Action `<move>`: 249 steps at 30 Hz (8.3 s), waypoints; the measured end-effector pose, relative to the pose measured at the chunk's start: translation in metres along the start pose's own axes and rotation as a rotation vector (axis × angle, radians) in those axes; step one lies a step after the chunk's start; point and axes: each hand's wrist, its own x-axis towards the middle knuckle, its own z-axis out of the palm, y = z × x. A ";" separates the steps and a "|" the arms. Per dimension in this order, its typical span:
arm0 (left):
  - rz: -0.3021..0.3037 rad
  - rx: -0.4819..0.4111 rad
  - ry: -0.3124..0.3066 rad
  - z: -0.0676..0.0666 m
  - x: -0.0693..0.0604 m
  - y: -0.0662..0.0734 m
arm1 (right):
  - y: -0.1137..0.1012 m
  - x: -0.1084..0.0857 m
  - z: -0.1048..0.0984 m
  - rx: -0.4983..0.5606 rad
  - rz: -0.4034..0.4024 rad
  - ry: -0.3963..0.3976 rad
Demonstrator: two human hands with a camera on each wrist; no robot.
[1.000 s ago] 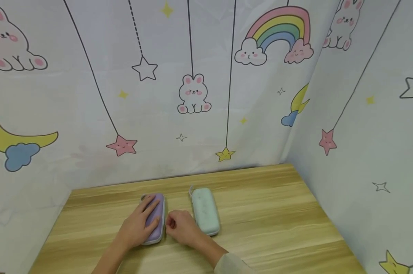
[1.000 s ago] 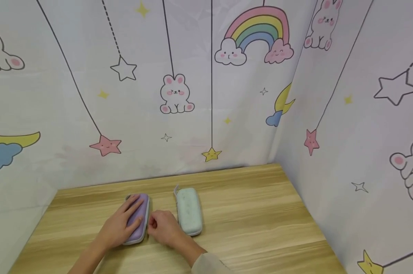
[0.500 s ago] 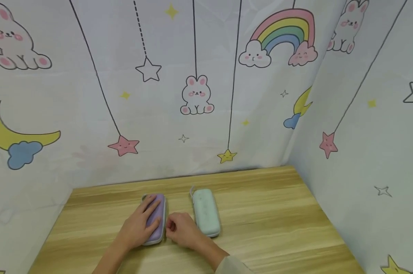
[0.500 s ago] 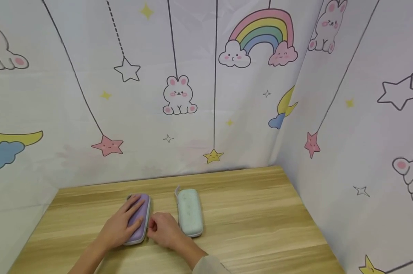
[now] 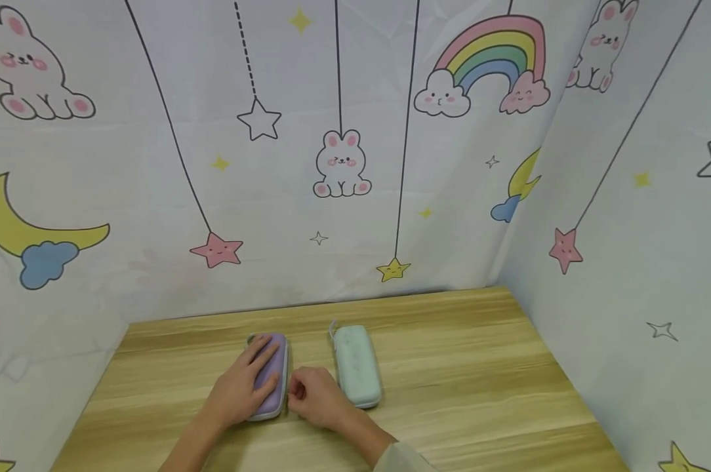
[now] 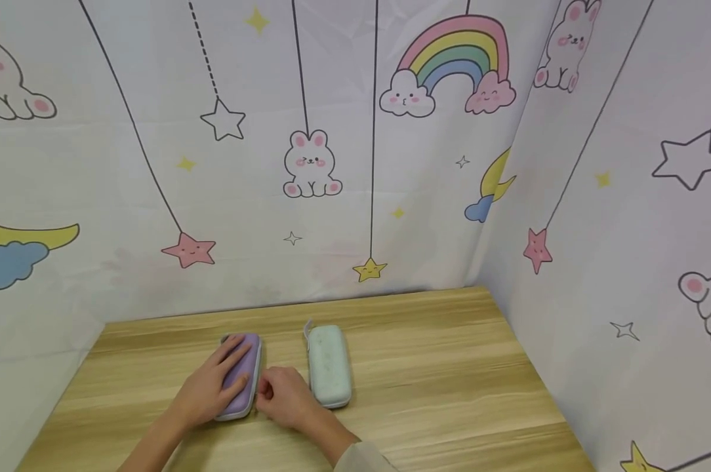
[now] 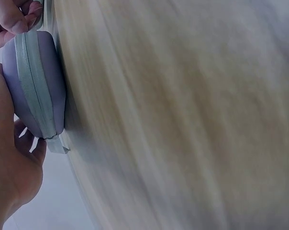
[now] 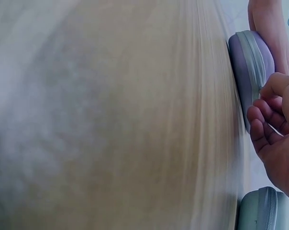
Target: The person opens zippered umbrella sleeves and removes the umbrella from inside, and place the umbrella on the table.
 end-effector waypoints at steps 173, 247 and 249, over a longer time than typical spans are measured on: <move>-0.182 0.277 0.061 -0.003 -0.007 0.012 | -0.015 -0.010 0.010 -0.065 0.146 0.173; -0.244 0.273 0.007 -0.007 0.000 0.002 | -0.006 -0.005 0.014 -0.023 0.203 0.301; -0.244 0.272 0.010 -0.007 -0.001 0.001 | -0.006 -0.004 0.015 -0.032 0.197 0.305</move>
